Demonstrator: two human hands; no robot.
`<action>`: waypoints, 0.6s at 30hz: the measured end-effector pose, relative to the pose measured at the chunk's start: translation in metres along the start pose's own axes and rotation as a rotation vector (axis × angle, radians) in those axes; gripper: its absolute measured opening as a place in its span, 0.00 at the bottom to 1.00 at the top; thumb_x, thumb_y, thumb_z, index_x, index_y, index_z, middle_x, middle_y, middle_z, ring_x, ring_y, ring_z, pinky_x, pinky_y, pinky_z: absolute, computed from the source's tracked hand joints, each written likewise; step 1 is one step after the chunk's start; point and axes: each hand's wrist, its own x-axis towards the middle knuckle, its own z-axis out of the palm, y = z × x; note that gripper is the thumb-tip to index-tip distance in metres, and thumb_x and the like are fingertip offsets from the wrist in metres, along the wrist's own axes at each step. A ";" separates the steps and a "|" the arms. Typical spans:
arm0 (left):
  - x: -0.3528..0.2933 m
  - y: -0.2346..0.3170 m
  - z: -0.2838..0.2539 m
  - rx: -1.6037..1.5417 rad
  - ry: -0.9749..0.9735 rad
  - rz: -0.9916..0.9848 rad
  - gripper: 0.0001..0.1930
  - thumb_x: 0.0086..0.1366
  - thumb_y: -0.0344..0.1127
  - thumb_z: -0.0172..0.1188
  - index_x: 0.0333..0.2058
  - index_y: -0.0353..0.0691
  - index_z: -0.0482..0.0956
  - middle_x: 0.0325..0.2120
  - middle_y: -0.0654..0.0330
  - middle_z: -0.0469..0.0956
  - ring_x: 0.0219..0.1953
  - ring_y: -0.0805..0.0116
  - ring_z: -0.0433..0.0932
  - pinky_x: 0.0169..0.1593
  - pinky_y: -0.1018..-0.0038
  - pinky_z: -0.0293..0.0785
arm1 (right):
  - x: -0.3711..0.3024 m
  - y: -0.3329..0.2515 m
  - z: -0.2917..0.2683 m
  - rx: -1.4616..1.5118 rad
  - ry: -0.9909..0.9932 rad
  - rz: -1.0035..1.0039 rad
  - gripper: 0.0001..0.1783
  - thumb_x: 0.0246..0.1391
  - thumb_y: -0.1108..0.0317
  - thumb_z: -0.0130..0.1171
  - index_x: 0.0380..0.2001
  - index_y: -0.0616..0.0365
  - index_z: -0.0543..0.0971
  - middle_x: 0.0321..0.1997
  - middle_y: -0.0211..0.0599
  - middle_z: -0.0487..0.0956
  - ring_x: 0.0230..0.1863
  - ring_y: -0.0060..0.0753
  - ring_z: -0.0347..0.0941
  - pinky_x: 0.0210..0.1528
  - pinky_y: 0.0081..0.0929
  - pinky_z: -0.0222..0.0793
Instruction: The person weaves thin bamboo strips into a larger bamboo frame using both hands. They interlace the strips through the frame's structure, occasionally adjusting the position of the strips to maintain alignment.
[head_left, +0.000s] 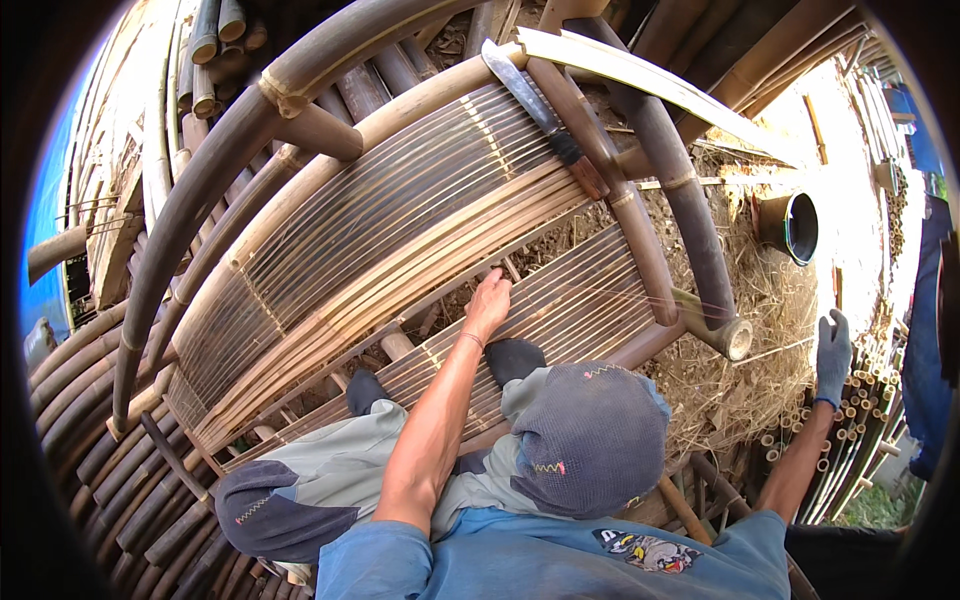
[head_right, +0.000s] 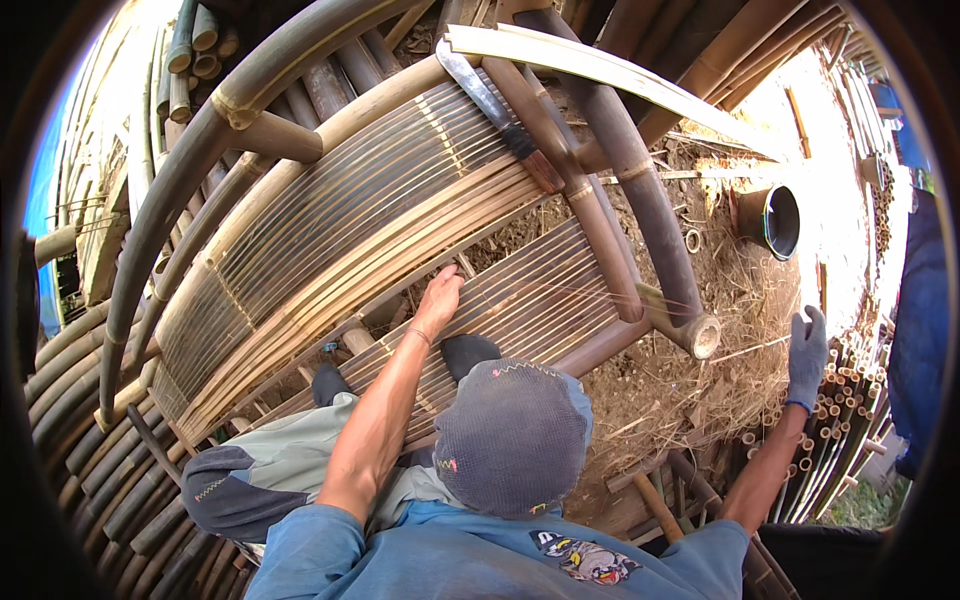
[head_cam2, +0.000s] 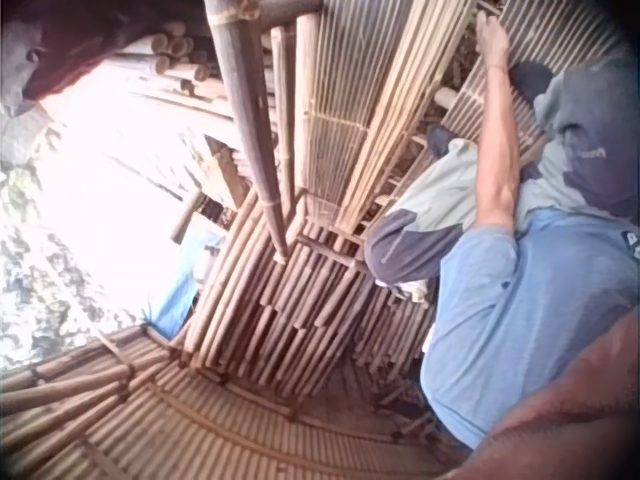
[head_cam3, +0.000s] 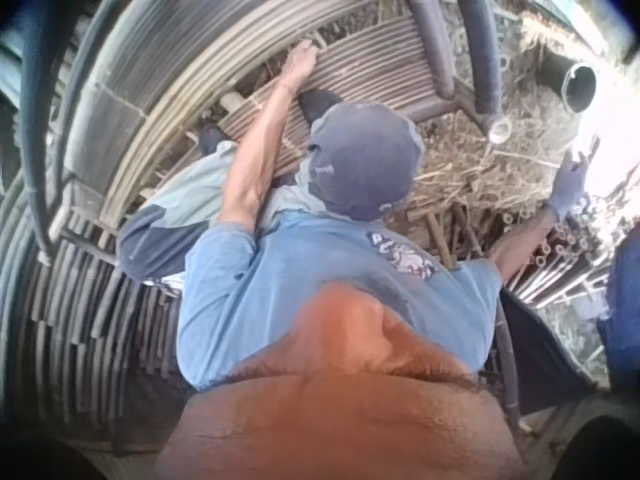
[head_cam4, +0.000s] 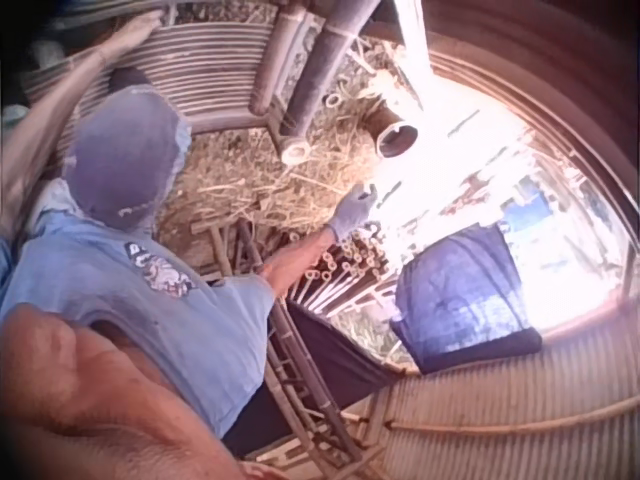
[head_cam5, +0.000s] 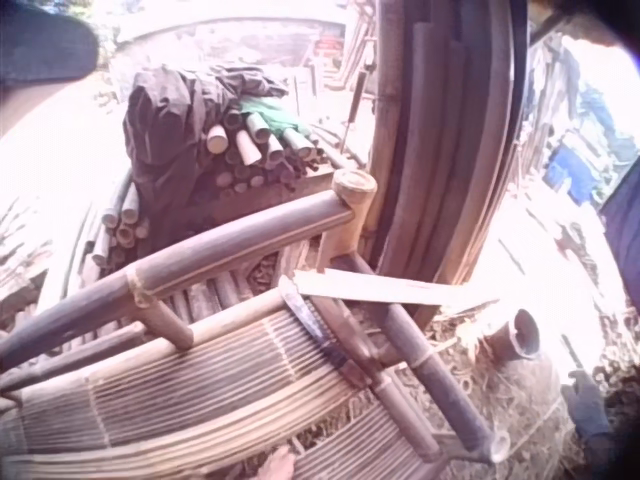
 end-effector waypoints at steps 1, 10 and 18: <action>0.003 0.003 0.001 0.030 -0.054 -0.001 0.34 0.64 0.48 0.48 0.66 0.38 0.66 0.60 0.44 0.73 0.65 0.49 0.69 0.67 0.58 0.58 | -0.005 -0.015 0.021 -0.133 0.260 -0.258 0.21 0.63 0.61 0.61 0.57 0.54 0.74 0.50 0.46 0.78 0.50 0.44 0.75 0.53 0.38 0.73; -0.017 0.024 -0.003 0.346 -0.149 -0.007 0.37 0.54 0.42 0.57 0.65 0.41 0.67 0.57 0.43 0.76 0.61 0.47 0.72 0.64 0.57 0.58 | -0.157 -0.321 0.194 0.286 -0.135 -1.040 0.29 0.46 0.60 0.70 0.54 0.47 0.78 0.57 0.39 0.73 0.63 0.45 0.65 0.66 0.44 0.61; -0.015 0.014 0.003 0.410 -0.122 0.049 0.33 0.52 0.42 0.59 0.59 0.41 0.72 0.53 0.47 0.79 0.56 0.46 0.74 0.56 0.55 0.62 | -0.126 -0.345 0.233 0.081 -0.475 -1.103 0.06 0.59 0.64 0.55 0.33 0.52 0.78 0.42 0.40 0.82 0.49 0.46 0.77 0.50 0.44 0.72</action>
